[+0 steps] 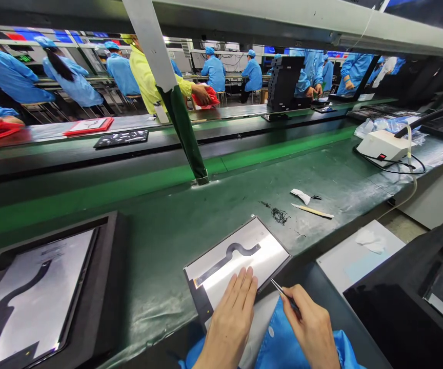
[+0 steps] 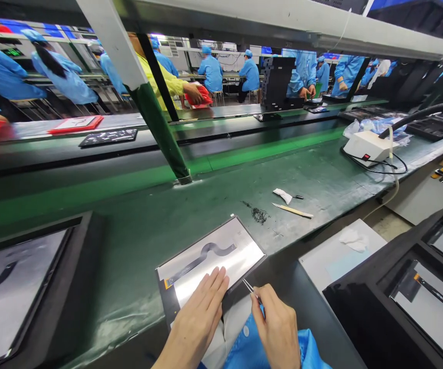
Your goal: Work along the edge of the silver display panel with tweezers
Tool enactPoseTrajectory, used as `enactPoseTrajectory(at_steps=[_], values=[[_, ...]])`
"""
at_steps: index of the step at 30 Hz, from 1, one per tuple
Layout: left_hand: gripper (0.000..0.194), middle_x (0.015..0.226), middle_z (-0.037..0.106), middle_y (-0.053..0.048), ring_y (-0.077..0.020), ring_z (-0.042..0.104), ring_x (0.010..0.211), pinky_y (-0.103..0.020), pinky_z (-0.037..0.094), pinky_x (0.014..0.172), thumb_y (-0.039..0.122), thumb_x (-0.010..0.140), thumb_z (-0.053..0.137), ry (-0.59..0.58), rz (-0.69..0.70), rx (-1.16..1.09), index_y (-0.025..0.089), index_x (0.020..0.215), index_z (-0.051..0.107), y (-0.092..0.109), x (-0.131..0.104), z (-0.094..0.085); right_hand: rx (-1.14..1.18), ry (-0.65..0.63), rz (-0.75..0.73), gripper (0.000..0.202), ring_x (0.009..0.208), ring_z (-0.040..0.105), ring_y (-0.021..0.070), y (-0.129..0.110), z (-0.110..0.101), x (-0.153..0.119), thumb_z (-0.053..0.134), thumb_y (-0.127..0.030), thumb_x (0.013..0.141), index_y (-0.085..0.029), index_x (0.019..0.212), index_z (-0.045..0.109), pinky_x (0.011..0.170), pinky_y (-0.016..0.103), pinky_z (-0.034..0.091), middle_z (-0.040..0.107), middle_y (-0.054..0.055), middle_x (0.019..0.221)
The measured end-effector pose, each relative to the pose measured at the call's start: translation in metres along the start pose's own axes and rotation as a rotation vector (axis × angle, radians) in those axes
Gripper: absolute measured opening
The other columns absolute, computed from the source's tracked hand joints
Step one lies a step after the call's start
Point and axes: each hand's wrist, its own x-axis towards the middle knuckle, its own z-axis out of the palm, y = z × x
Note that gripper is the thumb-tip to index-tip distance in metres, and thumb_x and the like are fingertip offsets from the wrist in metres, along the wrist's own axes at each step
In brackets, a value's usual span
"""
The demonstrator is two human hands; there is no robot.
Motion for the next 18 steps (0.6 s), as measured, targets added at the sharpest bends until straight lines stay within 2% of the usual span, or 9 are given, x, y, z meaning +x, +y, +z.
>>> enactPoseTrajectory(at_steps=[6, 18], values=[[0.055, 0.136, 0.061, -0.014, -0.0255, 0.053, 0.131, -0.039, 0.052, 0.104, -0.002, 0.091, 0.037, -0.017, 0.027, 0.012, 0.007, 0.145, 0.042, -0.0023, 0.0045, -0.0076, -0.049, -0.008, -0.031, 0.037, 0.049, 0.063, 0.0109, 0.0004, 0.0006, 0.0018, 0.032, -0.030, 0.105, -0.020, 0.084, 0.060, 0.049, 0.019, 0.046, 0.062, -0.001, 0.064], [0.052, 0.137, 0.060, -0.015, -0.0257, 0.053, 0.131, -0.039, 0.052, 0.104, -0.001, 0.091, 0.038, -0.022, 0.040, 0.026, 0.006, 0.142, 0.046, -0.0034, 0.0044, -0.0083, -0.018, -0.025, -0.039, 0.035, 0.046, 0.062, 0.0107, 0.0020, -0.0009, 0.0051, 0.033, -0.027, 0.104, -0.021, 0.083, 0.060, 0.049, 0.019, 0.046, 0.061, -0.002, 0.064]])
